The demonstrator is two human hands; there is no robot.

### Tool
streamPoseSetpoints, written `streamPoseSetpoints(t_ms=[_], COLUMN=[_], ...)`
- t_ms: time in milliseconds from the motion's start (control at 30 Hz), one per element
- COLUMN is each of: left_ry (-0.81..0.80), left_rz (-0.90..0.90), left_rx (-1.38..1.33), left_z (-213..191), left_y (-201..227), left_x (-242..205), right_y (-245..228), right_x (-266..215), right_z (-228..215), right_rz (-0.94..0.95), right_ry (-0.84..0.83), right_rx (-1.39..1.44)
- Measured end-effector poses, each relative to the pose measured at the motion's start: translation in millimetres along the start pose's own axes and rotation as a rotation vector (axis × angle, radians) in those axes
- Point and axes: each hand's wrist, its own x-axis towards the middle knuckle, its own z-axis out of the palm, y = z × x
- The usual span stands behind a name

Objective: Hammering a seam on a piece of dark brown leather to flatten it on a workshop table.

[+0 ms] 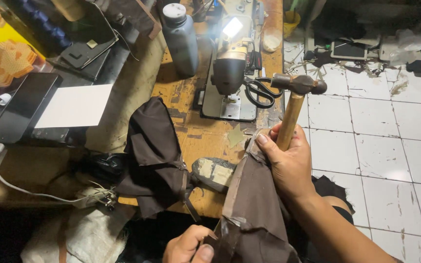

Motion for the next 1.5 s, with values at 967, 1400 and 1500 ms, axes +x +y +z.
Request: streamPoseSetpoints(t_ms=[967,1400,1500], left_ry=[0.367,0.199,0.264], left_rz=[0.436,0.478,0.524], left_rx=[0.409,0.515,0.539], left_z=[28,20,22], left_y=[49,52,51], left_x=[71,75,75], right_y=[32,18,11], right_x=[-9,-1,-2], right_z=[10,10,12], right_rz=[0.091,0.099,0.142], right_ry=[-0.095,-0.196,-0.213], right_rx=[0.057,0.003,0.034])
